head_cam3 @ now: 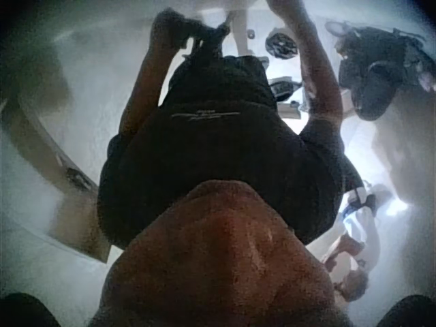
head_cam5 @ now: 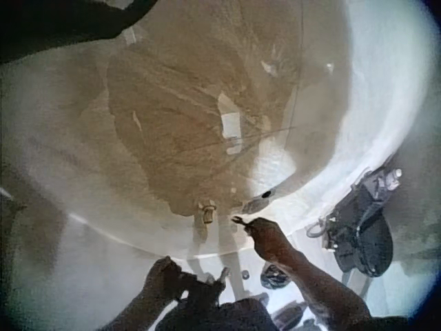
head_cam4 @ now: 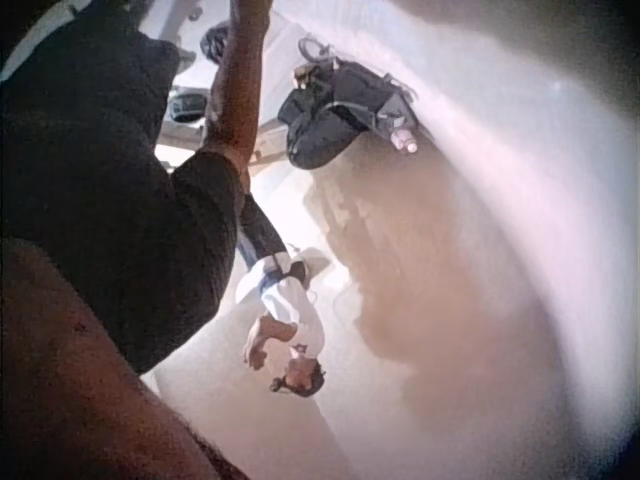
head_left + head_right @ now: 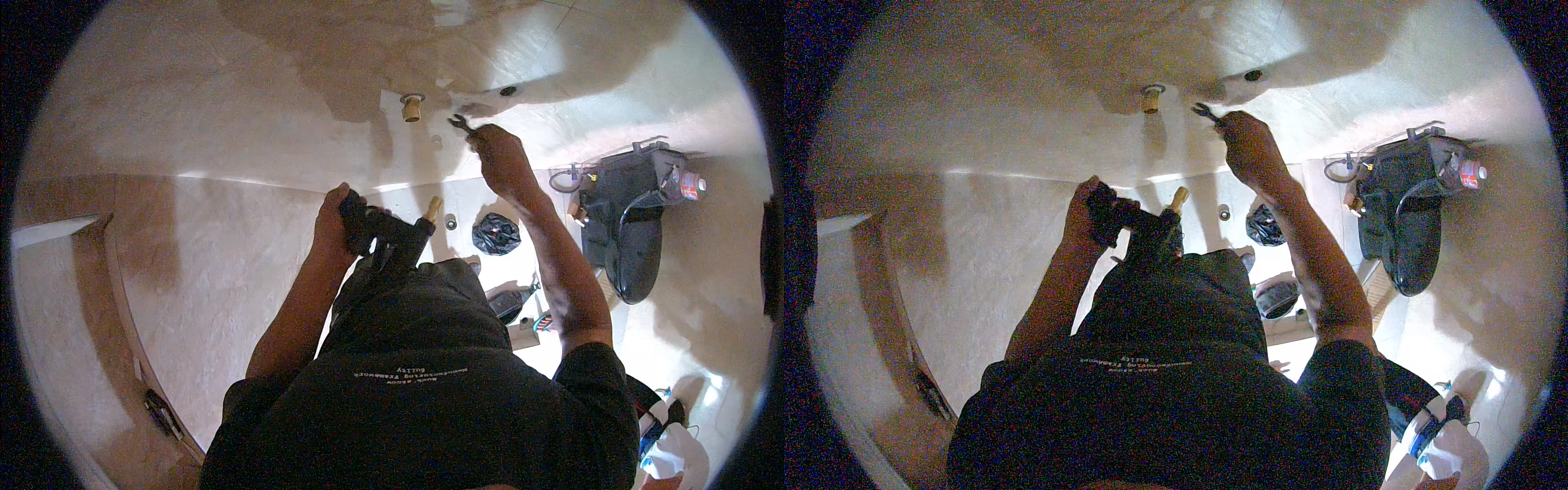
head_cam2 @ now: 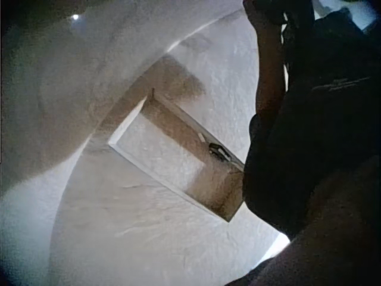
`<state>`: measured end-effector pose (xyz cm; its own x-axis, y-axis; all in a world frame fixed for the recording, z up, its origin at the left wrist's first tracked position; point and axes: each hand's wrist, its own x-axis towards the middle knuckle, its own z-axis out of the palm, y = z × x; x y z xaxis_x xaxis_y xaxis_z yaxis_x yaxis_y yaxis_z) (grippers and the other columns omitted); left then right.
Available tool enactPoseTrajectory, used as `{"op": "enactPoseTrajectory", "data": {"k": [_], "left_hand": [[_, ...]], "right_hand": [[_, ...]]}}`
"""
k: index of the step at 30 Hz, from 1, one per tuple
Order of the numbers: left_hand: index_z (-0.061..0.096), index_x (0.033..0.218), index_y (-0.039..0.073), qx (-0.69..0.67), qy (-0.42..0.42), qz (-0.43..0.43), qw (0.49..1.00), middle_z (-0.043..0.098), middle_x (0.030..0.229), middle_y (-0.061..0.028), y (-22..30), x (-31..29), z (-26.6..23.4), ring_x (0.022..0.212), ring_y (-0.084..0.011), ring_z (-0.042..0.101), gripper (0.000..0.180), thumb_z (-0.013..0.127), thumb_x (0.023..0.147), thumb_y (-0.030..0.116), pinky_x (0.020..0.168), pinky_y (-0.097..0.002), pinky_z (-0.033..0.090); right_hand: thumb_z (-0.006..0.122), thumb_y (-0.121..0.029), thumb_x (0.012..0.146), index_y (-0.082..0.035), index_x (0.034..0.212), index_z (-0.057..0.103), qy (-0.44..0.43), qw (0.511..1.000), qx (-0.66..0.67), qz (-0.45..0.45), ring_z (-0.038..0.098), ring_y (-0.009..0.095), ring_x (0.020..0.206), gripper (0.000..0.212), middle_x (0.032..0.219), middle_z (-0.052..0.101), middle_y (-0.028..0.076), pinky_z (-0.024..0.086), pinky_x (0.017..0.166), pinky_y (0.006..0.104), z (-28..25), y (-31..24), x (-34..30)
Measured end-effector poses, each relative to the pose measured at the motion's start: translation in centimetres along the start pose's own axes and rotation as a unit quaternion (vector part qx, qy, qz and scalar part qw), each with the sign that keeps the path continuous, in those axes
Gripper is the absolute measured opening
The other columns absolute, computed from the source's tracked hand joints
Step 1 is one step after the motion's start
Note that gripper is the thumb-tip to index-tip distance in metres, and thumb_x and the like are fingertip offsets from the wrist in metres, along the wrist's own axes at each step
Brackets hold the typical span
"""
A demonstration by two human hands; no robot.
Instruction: The person installs a shower fixture onto a wall. They apply sealant tape to a pipe stub, tighten a fitting using a wrench, and then position the black shower mixer unit over the stubs.
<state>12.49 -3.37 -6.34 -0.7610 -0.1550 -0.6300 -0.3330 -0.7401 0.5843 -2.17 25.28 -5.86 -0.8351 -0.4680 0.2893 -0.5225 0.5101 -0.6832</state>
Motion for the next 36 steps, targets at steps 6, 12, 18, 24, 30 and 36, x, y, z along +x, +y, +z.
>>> {"op": "enactPoseTrajectory", "data": {"k": [6, 12, 18, 24, 30, 36], "left_hand": [[0.053, 0.085, 0.01, -0.059, -0.004, 0.023, 0.998, 0.056, 0.076, -0.0096, -0.7, 0.6, 6.6, 0.074, -0.032, 0.064, 0.025, 0.062, 0.093, 0.032, 0.08, -0.0514, 0.057], [0.054, 0.095, 0.009, -0.13, -0.043, 0.063, 0.989, 0.058, 0.08, -0.0074, -1.9, 0.3, 12.0, 0.071, -0.0243, 0.062, 0.024, 0.058, 0.096, 0.032, 0.074, -0.0416, 0.056], [0.058, 0.103, 0.007, -0.054, -0.094, 0.078, 0.991, 0.065, 0.095, -0.0122, -0.6, 1.2, 13.4, 0.096, -0.0288, 0.065, 0.033, 0.054, 0.097, 0.039, 0.093, -0.0482, 0.051], [0.061, 0.113, 0.003, -0.08, -0.153, -0.026, 0.985, 0.067, 0.11, -0.0192, 0.0, 2.1, 12.5, 0.11, -0.0397, 0.062, 0.036, 0.051, 0.095, 0.033, 0.1, -0.0648, 0.042], [0.062, 0.112, 0.001, -0.028, -0.156, 0.027, 0.987, 0.066, 0.111, -0.0187, -0.3, 1.6, 12.4, 0.111, -0.0373, 0.063, 0.036, 0.052, 0.095, 0.031, 0.1, -0.0651, 0.045], [0.05, 0.117, 0.0, -0.021, -0.172, 0.014, 0.985, 0.061, 0.106, -0.02, 0.8, 0.9, 12.9, 0.103, -0.0382, 0.065, 0.032, 0.05, 0.097, 0.025, 0.091, -0.0621, 0.053]], "right_hand": [[0.063, -0.041, 0.096, -0.001, 0.093, 0.067, 0.036, 0.884, 0.254, 0.39, 0.056, 0.01, 0.06, 0.04, 0.074, 0.066, 0.005, 0.042, 0.053, 0.0251, -1.1, -7.5, -9.3], [0.071, -0.033, 0.092, 0.001, 0.114, 0.062, 0.074, 0.868, 0.364, 0.33, 0.06, 0.012, 0.072, 0.042, 0.092, 0.07, 0.008, 0.048, 0.064, 0.0258, -1.6, -12.1, -8.9], [0.066, -0.02, 0.093, 0.0, 0.104, 0.063, 0.175, 0.819, 0.434, 0.333, 0.056, 0.009, 0.07, 0.024, 0.083, 0.065, 0.004, 0.045, 0.062, 0.0262, -3.3, -10.2, -5.9], [0.066, -0.025, 0.092, -0.001, 0.097, 0.063, 0.145, 0.877, 0.331, 0.318, 0.049, 0.009, 0.064, 0.024, 0.074, 0.06, 0.001, 0.041, 0.057, 0.0257, -4.7, -6.3, -5.0], [0.067, -0.023, 0.09, -0.004, 0.103, 0.06, 0.153, 0.875, 0.375, 0.265, 0.047, 0.004, 0.053, 0.024, 0.075, 0.064, 0.002, 0.033, 0.045, 0.0213, -4.3, -5.6, -4.7], [0.065, -0.023, 0.091, -0.003, 0.102, 0.06, 0.146, 0.875, 0.364, 0.283, 0.045, 0.004, 0.049, 0.023, 0.072, 0.064, 0.002, 0.033, 0.042, 0.021, -4.7, -5.6, -4.7]]}}
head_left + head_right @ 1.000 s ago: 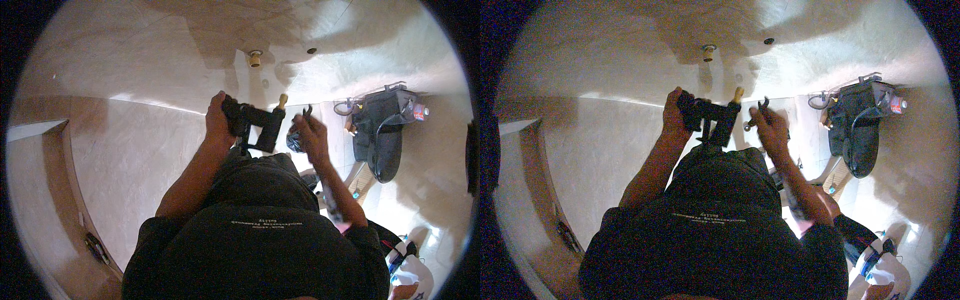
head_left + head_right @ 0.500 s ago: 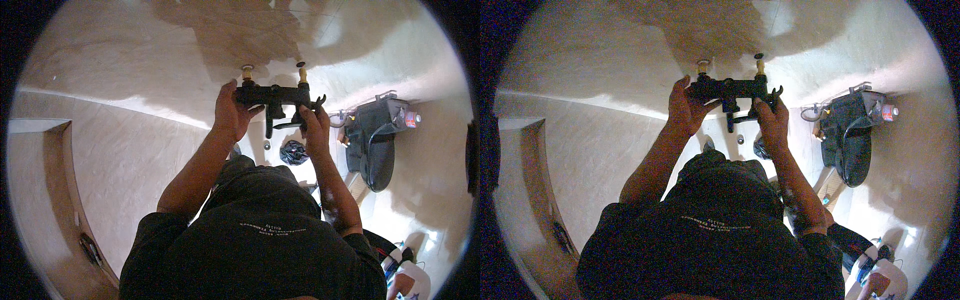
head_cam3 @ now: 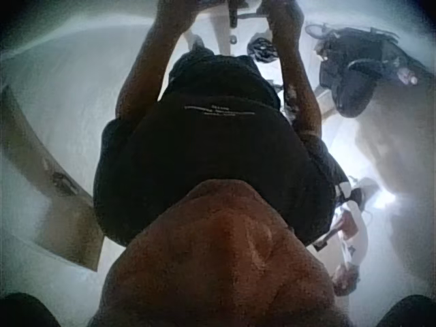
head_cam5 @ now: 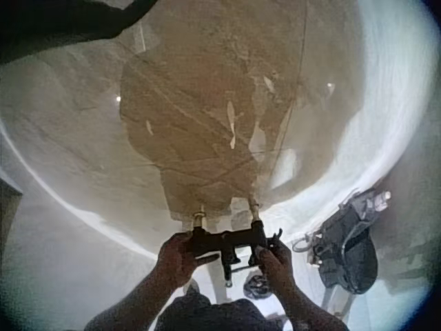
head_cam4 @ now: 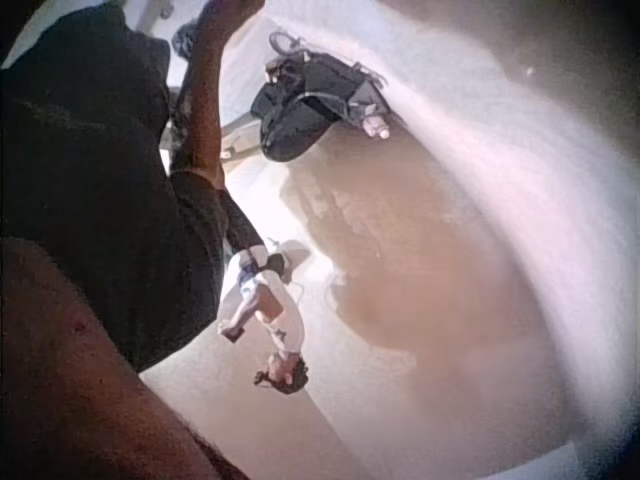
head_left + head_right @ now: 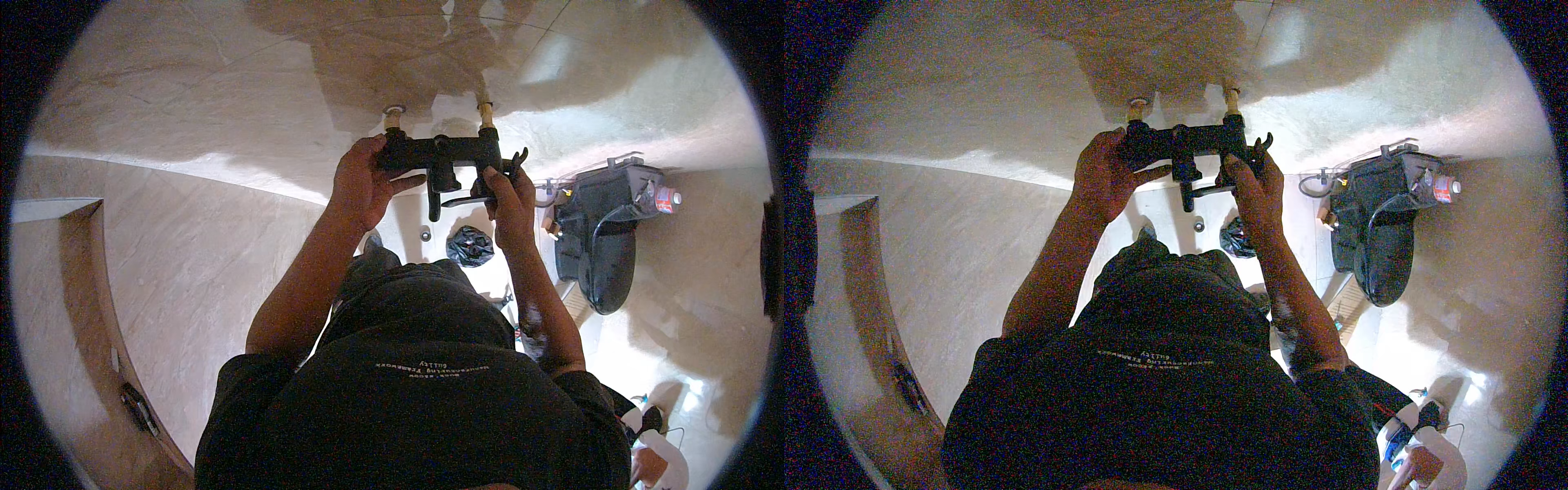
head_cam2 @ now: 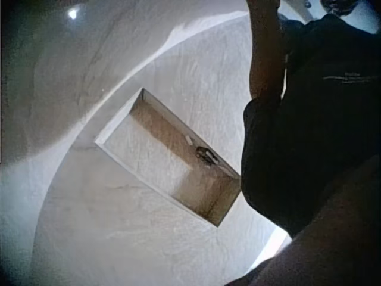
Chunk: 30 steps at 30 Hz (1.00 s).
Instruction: The person installs a shower fixture onto a wall. They apply sealant tape to a pipe stub, tighten a fitting using a wrench, and then position the black shower mixer unit over the stubs.
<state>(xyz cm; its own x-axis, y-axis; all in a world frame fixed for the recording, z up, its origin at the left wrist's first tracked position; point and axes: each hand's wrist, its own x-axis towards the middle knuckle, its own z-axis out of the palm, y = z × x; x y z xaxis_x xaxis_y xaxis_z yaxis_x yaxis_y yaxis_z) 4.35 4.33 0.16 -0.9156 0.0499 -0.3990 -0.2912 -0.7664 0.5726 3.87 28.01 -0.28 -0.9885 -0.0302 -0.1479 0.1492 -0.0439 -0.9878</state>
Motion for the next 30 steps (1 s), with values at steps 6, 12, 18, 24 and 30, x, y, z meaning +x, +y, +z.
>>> {"op": "enactPoseTrajectory", "data": {"k": [6, 12, 18, 24, 30], "left_hand": [[0.05, 0.115, 0.0, -0.022, -0.005, 0.003, 1.0, 0.061, 0.107, -0.021, -0.1, 0.2, -0.6, 0.104, -0.0399, 0.064, 0.032, 0.05, 0.096, 0.026, 0.092, -0.064, 0.052], [0.056, 0.116, -0.001, -0.017, -0.006, -0.007, 1.0, 0.065, 0.11, -0.0219, 0.3, 0.1, -0.2, 0.11, -0.0407, 0.063, 0.038, 0.046, 0.098, 0.031, 0.098, -0.0685, 0.046], [0.056, 0.112, -0.001, -0.013, -0.003, 0.007, 1.0, 0.065, 0.108, -0.0219, 0.2, -0.2, 0.1, 0.108, -0.0406, 0.064, 0.033, 0.049, 0.096, 0.028, 0.096, -0.0678, 0.049], [0.057, 0.113, 0.0, 0.022, 0.044, 0.058, 0.997, 0.066, 0.107, -0.019, 0.0, -0.8, 1.5, 0.106, -0.038, 0.065, 0.032, 0.052, 0.095, 0.027, 0.094, -0.0637, 0.052], [0.057, 0.113, 0.0, 0.015, 0.026, 0.037, 0.999, 0.066, 0.107, -0.0183, 0.5, -0.2, 0.4, 0.105, -0.0378, 0.066, 0.033, 0.052, 0.095, 0.027, 0.092, -0.0631, 0.053]], "right_hand": [[0.065, -0.025, 0.091, -0.002, 0.097, 0.062, -0.013, 1.0, 0.004, 0.014, 0.048, 0.006, 0.056, 0.023, 0.072, 0.063, 0.002, 0.035, 0.049, 0.0227, -0.2, -0.2, 0.4], [0.066, -0.027, 0.091, -0.003, 0.098, 0.062, 0.0, 0.999, 0.04, 0.023, 0.047, 0.007, 0.059, 0.025, 0.073, 0.06, -0.001, 0.036, 0.054, 0.0238, 0.1, -0.6, 0.5], [0.067, -0.025, 0.09, -0.004, 0.101, 0.062, -0.049, 0.998, 0.001, 0.05, 0.046, 0.004, 0.05, 0.024, 0.072, 0.062, 0.0, 0.033, 0.042, 0.0213, -0.6, -1.0, 0.7], [0.067, -0.026, 0.09, -0.003, 0.101, 0.062, -0.058, 0.996, 0.004, 0.06, 0.046, 0.005, 0.05, 0.026, 0.073, 0.063, 0.001, 0.033, 0.042, 0.0214, -0.6, -1.3, 0.7], [0.068, -0.027, 0.09, -0.001, 0.1, 0.062, -0.055, 0.997, -0.006, 0.047, 0.047, 0.005, 0.052, 0.028, 0.074, 0.063, 0.003, 0.034, 0.043, 0.0218, -0.2, -1.7, 0.5]]}}
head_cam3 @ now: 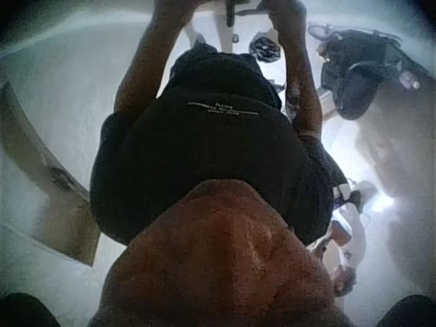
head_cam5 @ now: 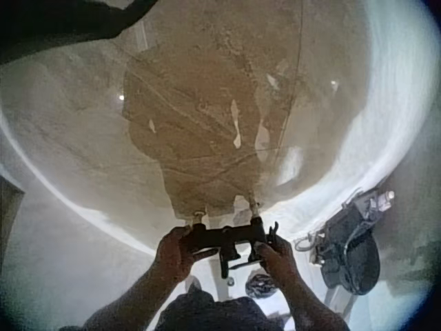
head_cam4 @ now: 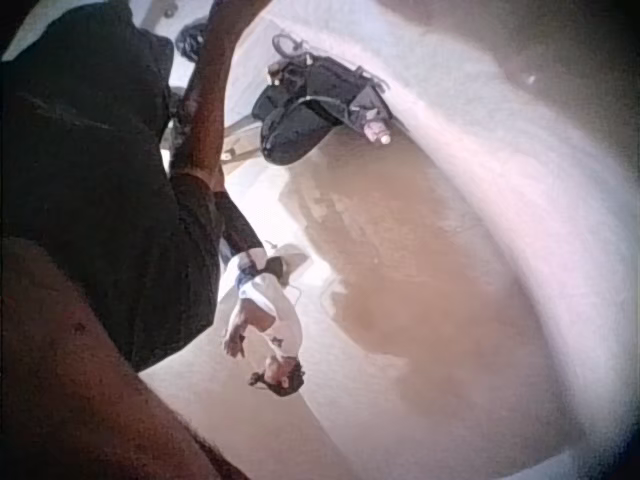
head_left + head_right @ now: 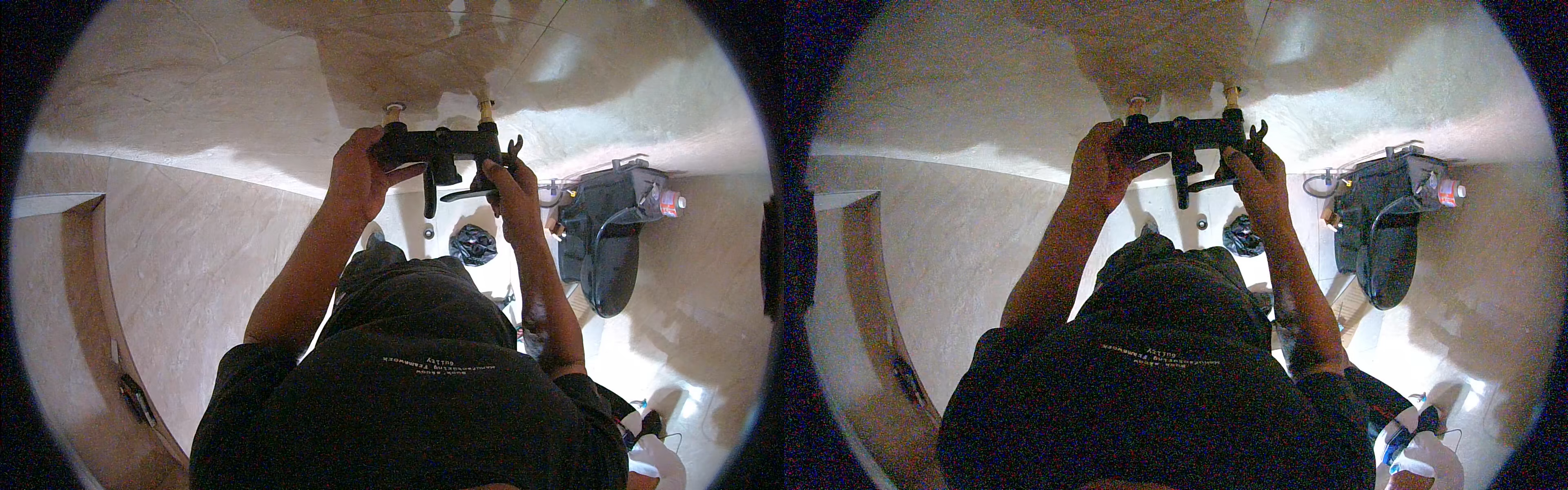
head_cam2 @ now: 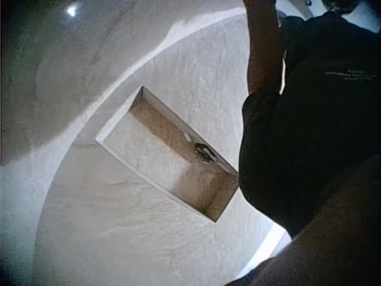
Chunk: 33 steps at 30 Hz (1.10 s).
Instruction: The person installs a shower fixture onto a wall. They apply sealant tape to a pipe stub, tighten a fitting using a wrench, and then position the black shower mixer unit over the stubs.
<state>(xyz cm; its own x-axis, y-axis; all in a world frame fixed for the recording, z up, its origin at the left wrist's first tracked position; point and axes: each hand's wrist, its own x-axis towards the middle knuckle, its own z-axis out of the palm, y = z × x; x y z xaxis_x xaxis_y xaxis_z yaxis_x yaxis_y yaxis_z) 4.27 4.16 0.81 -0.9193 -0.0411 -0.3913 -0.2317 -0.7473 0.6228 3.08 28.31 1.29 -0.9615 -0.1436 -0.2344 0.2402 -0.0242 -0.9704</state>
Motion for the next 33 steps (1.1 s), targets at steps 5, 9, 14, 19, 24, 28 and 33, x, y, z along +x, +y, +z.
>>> {"op": "enactPoseTrajectory", "data": {"k": [5, 9, 14, 19, 24, 28, 33], "left_hand": [[0.058, 0.112, 0.001, 0.019, 0.004, -0.001, 1.0, 0.066, 0.107, -0.0173, 0.2, -0.1, 0.3, 0.105, -0.0372, 0.066, 0.032, 0.052, 0.095, 0.027, 0.091, -0.0632, 0.054], [0.058, 0.113, 0.001, 0.011, -0.003, -0.002, 1.0, 0.066, 0.106, -0.0167, 0.1, -0.1, 0.0, 0.107, -0.0361, 0.065, 0.033, 0.054, 0.096, 0.029, 0.092, -0.0633, 0.053], [0.059, 0.112, 0.001, 0.037, 0.02, -0.001, 0.999, 0.067, 0.105, -0.0158, -1.1, -0.2, 0.2, 0.106, -0.0337, 0.065, 0.03, 0.059, 0.096, 0.026, 0.093, -0.0607, 0.053], [0.061, 0.108, 0.002, 0.051, 0.038, 0.003, 0.998, 0.067, 0.104, -0.0149, -2.0, 0.6, 0.0, 0.103, -0.0312, 0.067, 0.024, 0.061, 0.096, 0.023, 0.093, -0.0562, 0.054], [0.062, 0.106, 0.003, 0.059, 0.054, -0.003, 0.997, 0.067, 0.101, -0.0131, -2.6, 0.8, 0.3, 0.099, -0.0283, 0.067, 0.025, 0.061, 0.097, 0.025, 0.091, -0.0502, 0.055], [0.062, 0.105, 0.004, 0.064, 0.082, -0.008, 0.995, 0.068, 0.101, -0.0125, -3.4, 0.6, 0.5, 0.097, -0.0268, 0.067, 0.026, 0.06, 0.097, 0.028, 0.089, -0.0475, 0.055], [0.056, 0.102, 0.003, 0.0, 0.126, 0.044, 0.991, 0.061, 0.091, -0.0101, -4.8, -0.7, -1.1, 0.089, -0.0241, 0.066, 0.026, 0.059, 0.098, 0.029, 0.081, -0.0403, 0.056]], "right_hand": [[0.067, -0.027, 0.09, -0.002, 0.098, 0.061, 0.001, 1.0, 0.009, -0.01, 0.047, 0.006, 0.052, 0.027, 0.073, 0.062, 0.002, 0.034, 0.043, 0.0228, 0.1, 0.0, 0.0], [0.066, -0.028, 0.091, -0.003, 0.098, 0.061, -0.003, 1.0, 0.004, -0.013, 0.046, 0.006, 0.052, 0.027, 0.072, 0.061, 0.002, 0.034, 0.043, 0.0229, 0.3, -0.1, -0.2], [0.065, -0.029, 0.092, -0.004, 0.097, 0.063, 0.016, 1.0, -0.008, -0.01, 0.046, 0.005, 0.052, 0.026, 0.074, 0.064, 0.002, 0.033, 0.044, 0.0223, 0.3, 0.4, -0.2], [0.065, -0.027, 0.092, -0.004, 0.101, 0.062, -0.015, 1.0, 0.005, -0.021, 0.046, 0.004, 0.053, 0.025, 0.076, 0.066, 0.003, 0.033, 0.044, 0.0215, -0.4, 0.8, 0.3], [0.066, -0.028, 0.093, -0.004, 0.103, 0.063, -0.033, 0.999, -0.01, 0.033, 0.052, 0.007, 0.064, 0.026, 0.08, 0.066, 0.003, 0.038, 0.055, 0.0223, -1.3, 0.8, 0.2], [0.068, -0.028, 0.092, -0.004, 0.106, 0.062, -0.025, 0.999, 0.024, 0.029, 0.051, 0.007, 0.065, 0.027, 0.083, 0.065, 0.002, 0.039, 0.055, 0.0226, -0.9, 1.9, -0.5], [0.069, -0.026, 0.092, 0.0, 0.11, 0.059, -0.018, 0.999, 0.008, 0.038, 0.062, 0.013, 0.078, 0.033, 0.095, 0.067, 0.006, 0.051, 0.068, 0.0271, 1.4, 3.2, -3.6]]}}
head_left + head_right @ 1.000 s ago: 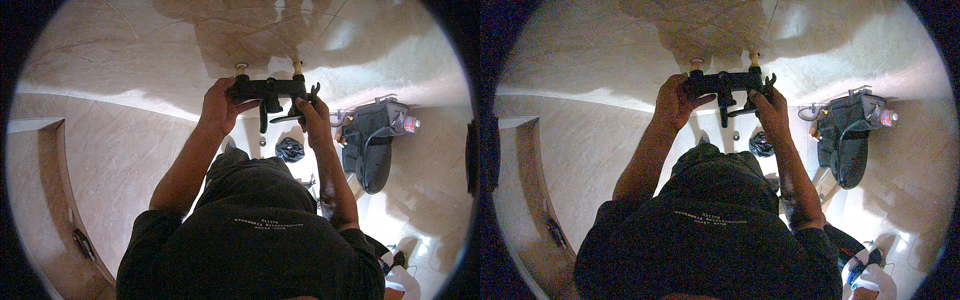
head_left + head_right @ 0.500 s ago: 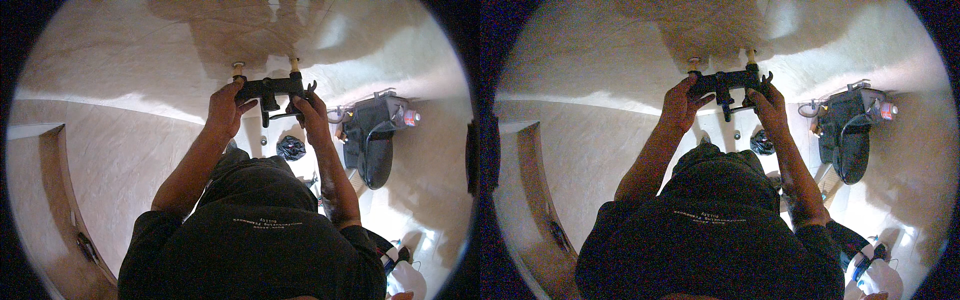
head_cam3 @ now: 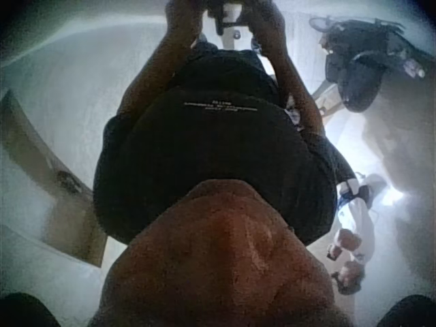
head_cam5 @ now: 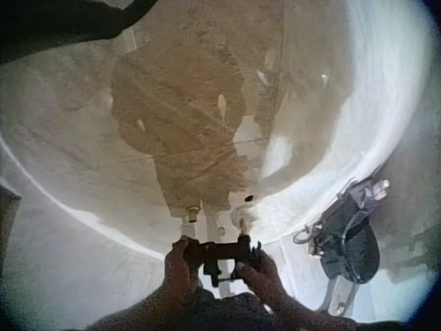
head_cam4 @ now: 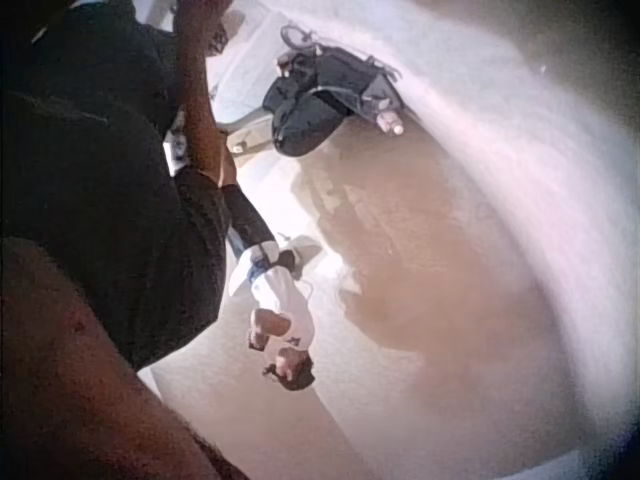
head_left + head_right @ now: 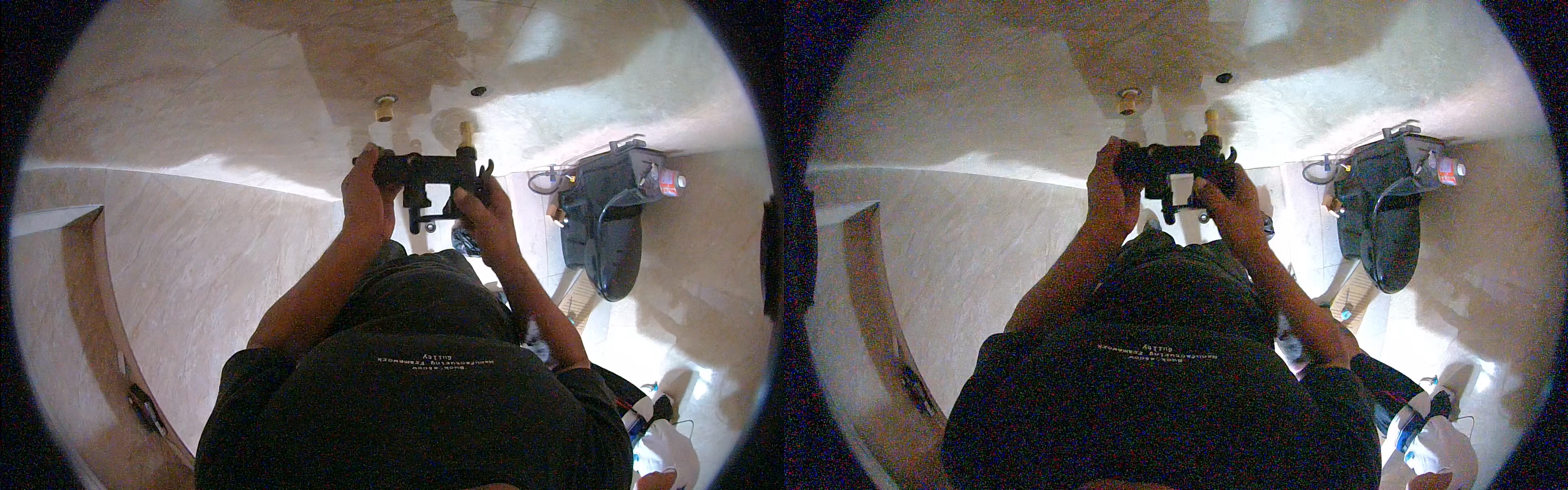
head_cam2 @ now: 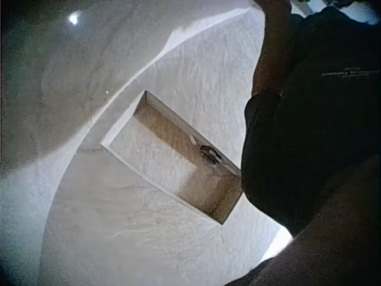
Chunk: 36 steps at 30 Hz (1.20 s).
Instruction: The person installs a shower fixture onto a wall. They apply sealant tape to a pipe stub, tighten a fitting using a wrench, and then position the black shower mixer unit over the stubs.
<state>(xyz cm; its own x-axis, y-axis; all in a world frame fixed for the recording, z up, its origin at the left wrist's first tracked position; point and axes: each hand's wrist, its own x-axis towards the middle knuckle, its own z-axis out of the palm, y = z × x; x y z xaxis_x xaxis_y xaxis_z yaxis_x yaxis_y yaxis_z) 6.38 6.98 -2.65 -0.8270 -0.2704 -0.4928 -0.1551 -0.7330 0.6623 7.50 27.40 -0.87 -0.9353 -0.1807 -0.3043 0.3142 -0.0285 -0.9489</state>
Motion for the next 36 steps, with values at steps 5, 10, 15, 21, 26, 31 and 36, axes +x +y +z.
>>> {"op": "enactPoseTrajectory", "data": {"k": [5, 10, 15, 21, 26, 31, 36], "left_hand": [[0.053, 0.104, 0.0, -0.046, 0.005, 0.012, 0.999, 0.062, 0.089, -0.0169, 1.9, -1.4, -1.0, 0.087, -0.0387, 0.068, 0.04, 0.054, 0.099, 0.04, 0.085, -0.0508, 0.057], [0.049, 0.105, 0.0, -0.031, 0.053, 0.008, 0.998, 0.058, 0.086, -0.0163, 5.1, -0.4, -5.7, 0.084, -0.0381, 0.067, 0.037, 0.056, 0.098, 0.036, 0.083, -0.0518, 0.059], [0.046, 0.107, 0.003, -0.006, 0.023, 0.019, 1.0, 0.057, 0.095, -0.0173, 7.7, 1.1, -12.8, 0.094, -0.0444, 0.065, 0.037, 0.055, 0.098, 0.037, 0.089, -0.0571, 0.054], [0.05, 0.101, 0.004, -0.046, 0.043, -0.022, 0.998, 0.058, 0.089, -0.0154, 8.3, 0.0, -13.8, 0.092, -0.0444, 0.066, 0.035, 0.058, 0.097, 0.038, 0.086, -0.0567, 0.054], [0.053, 0.093, 0.005, -0.056, 0.059, -0.05, 0.995, 0.057, 0.082, -0.0123, 7.3, -0.3, -15.7, 0.086, -0.0417, 0.067, 0.037, 0.063, 0.093, 0.041, 0.082, -0.0526, 0.057], [0.054, 0.095, 0.005, -0.074, 0.055, -0.067, 0.993, 0.058, 0.083, -0.0125, 6.2, -1.2, -15.6, 0.084, -0.0409, 0.067, 0.034, 0.063, 0.094, 0.037, 0.083, -0.0543, 0.056], [0.052, 0.097, 0.006, -0.077, 0.056, -0.072, 0.993, 0.055, 0.085, -0.0126, 6.3, -1.6, -17.5, 0.084, -0.0402, 0.066, 0.03, 0.061, 0.095, 0.035, 0.083, -0.0566, 0.056]], "right_hand": [[0.066, -0.031, 0.094, 0.001, 0.113, 0.058, -0.053, 0.995, -0.089, 0.007, 0.056, 0.01, 0.069, 0.038, 0.087, 0.066, 0.005, 0.046, 0.061, 0.0273, 1.9, 0.4, -2.2], [0.046, -0.021, 0.104, 0.002, 0.112, 0.06, -0.038, 0.99, -0.118, -0.06, 0.054, 0.01, 0.065, 0.028, 0.081, 0.065, 0.005, 0.044, 0.06, 0.0267, 2.0, -0.3, -2.5], [0.049, -0.006, 0.097, -0.004, 0.117, 0.063, 0.01, 0.881, -0.399, -0.253, 0.069, 0.031, 0.08, 0.024, 0.097, 0.071, 0.017, 0.056, 0.074, 0.041, 2.2, -3.2, 1.6], [0.053, -0.018, 0.098, -0.011, 0.106, 0.066, 0.017, 0.738, -0.631, -0.238, 0.07, 0.035, 0.076, 0.017, 0.087, 0.071, 0.016, 0.056, 0.068, 0.0467, 2.6, -7.4, 5.8], [0.055, -0.024, 0.097, -0.012, 0.1, 0.064, -0.008, 0.629, -0.722, -0.287, 0.069, 0.034, 0.067, 0.015, 0.078, 0.068, 0.015, 0.055, 0.058, 0.0466, 4.2, -11.1, 7.1], [0.052, -0.022, 0.1, -0.009, 0.1, 0.056, 0.012, 0.687, -0.682, -0.249, 0.067, 0.041, 0.079, 0.014, 0.084, 0.068, 0.018, 0.051, 0.067, 0.0521, 4.3, -9.0, 7.0], [0.052, -0.019, 0.098, -0.011, 0.1, 0.059, 0.043, 0.748, -0.611, -0.254, 0.067, 0.038, 0.077, 0.011, 0.084, 0.067, 0.016, 0.053, 0.066, 0.0493, 4.8, -5.9, 6.7]]}}
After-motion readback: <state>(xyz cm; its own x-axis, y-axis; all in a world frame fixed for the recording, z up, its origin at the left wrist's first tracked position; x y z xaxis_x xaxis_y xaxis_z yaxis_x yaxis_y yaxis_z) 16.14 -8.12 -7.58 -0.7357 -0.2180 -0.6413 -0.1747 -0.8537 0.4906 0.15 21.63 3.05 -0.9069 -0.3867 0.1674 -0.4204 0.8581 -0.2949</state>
